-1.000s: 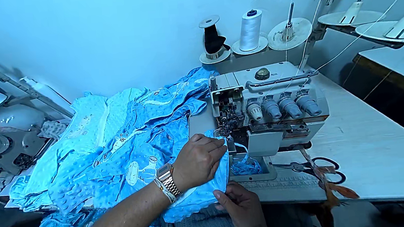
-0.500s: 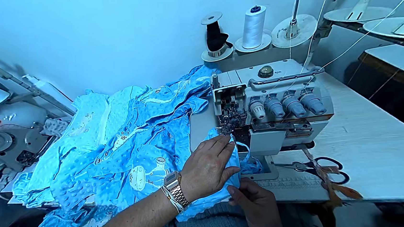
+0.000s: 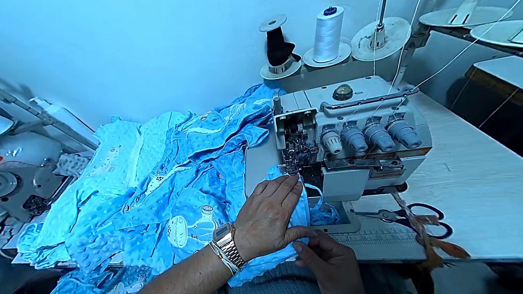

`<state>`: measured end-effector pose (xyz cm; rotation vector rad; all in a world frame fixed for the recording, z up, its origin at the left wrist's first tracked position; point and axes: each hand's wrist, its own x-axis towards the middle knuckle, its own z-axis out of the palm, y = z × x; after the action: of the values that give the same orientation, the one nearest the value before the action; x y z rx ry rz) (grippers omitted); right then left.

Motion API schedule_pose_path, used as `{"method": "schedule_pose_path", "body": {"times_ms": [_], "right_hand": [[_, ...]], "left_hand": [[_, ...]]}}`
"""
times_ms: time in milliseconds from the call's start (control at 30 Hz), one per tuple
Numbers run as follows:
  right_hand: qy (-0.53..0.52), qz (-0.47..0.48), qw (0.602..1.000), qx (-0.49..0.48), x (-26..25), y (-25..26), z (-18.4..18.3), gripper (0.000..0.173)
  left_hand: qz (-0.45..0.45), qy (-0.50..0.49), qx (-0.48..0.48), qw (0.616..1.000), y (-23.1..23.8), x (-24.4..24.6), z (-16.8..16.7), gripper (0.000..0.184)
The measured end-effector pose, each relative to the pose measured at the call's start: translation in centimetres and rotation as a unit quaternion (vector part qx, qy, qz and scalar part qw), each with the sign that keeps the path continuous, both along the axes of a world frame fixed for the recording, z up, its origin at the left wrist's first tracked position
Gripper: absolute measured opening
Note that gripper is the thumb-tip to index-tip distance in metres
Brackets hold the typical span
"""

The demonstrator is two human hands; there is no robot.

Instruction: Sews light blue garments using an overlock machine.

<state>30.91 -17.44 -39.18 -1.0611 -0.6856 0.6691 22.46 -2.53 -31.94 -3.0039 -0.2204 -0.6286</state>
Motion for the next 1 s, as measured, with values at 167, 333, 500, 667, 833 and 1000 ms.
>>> {"method": "schedule_pose_path", "body": {"times_ms": [167,333,500,667,833,1000], "right_hand": [[-0.005,0.003,1.000,0.002,0.1,-0.1,0.0,0.005],[-0.004,0.007,1.000,0.006,0.1,-0.3,-0.1,0.004],[0.001,0.011,1.000,0.004,0.2,-0.5,0.3,0.006],[-0.010,-0.019,0.999,0.024,1.2,1.1,1.0,0.011],[0.010,-0.037,0.999,-0.007,2.1,3.0,2.6,0.013],[0.091,0.028,0.995,-0.040,-0.1,2.5,2.9,0.001]], "left_hand": [[-0.008,-0.014,-0.001,1.000,0.3,-0.1,-0.1,0.079],[-0.006,-0.023,-0.013,1.000,0.3,-0.2,0.0,0.075],[-0.015,-0.056,-0.048,0.997,1.0,-0.2,0.1,0.063],[0.014,-0.143,-0.087,0.986,2.5,-0.1,-0.1,0.036],[0.077,-0.117,-0.092,0.986,4.1,0.1,0.5,0.032],[0.238,-0.025,-0.241,0.941,1.9,-2.1,3.4,0.046]]}}
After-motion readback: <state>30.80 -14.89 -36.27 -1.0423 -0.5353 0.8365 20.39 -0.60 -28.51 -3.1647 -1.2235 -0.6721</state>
